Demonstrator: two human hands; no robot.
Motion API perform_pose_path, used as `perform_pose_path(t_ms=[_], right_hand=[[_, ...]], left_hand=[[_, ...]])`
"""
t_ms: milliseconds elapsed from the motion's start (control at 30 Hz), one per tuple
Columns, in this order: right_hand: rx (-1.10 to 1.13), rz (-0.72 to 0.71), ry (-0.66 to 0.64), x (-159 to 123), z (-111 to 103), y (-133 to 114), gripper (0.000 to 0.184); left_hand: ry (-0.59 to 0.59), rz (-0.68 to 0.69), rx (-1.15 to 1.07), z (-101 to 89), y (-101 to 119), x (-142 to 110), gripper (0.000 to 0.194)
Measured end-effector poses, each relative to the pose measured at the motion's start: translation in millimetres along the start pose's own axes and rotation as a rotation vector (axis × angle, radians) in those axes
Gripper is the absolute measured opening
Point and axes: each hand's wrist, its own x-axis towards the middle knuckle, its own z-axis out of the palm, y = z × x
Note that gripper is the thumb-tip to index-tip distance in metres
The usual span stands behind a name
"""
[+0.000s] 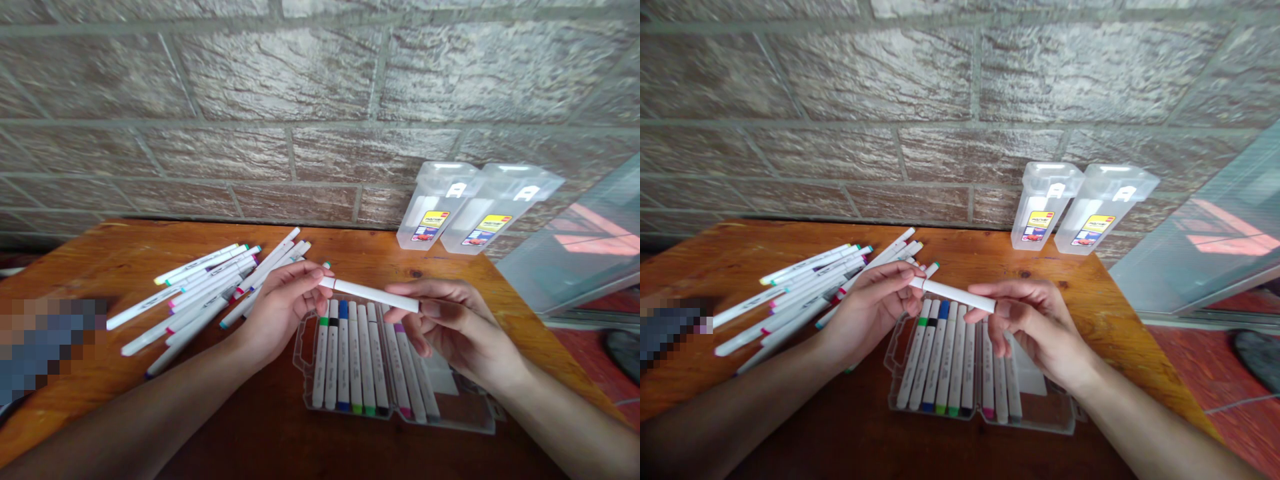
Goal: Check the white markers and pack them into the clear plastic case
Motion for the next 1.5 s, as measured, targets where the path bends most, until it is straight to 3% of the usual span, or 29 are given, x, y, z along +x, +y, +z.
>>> perform_pose_path(t_ms=[200, 500, 733, 1067, 1500], right_hand=[[-0.014, -0.005, 0.009, 1.1, 1.3, -0.5, 0.024], [-0.16, -0.154, 0.087, 5.2, -7.7, 13.4, 0.019], [-0.146, -0.104, 0.193, 9.5, -7.4, 12.4, 0.02], [0.004, 0.008, 0.271, 16.0, -5.6, 7.1, 0.022], [0.028, 0.028, 0.294, 15.3, -7.3, 8.3, 0.024]], left_hand=[[0.007, -0.003, 0.008, 0.8, 0.3, -0.3, 0.013], [0.029, 0.01, 0.038, -2.4, -2.8, 2.9, 0.013], [0.005, 0.035, 0.067, -2.5, -1.6, 0.8, 0.018], [-0.146, 0.067, -0.009, -4.3, 0.3, -3.9, 0.022], [-0.194, 0.059, -0.045, -4.3, 0.8, -3.7, 0.02]])
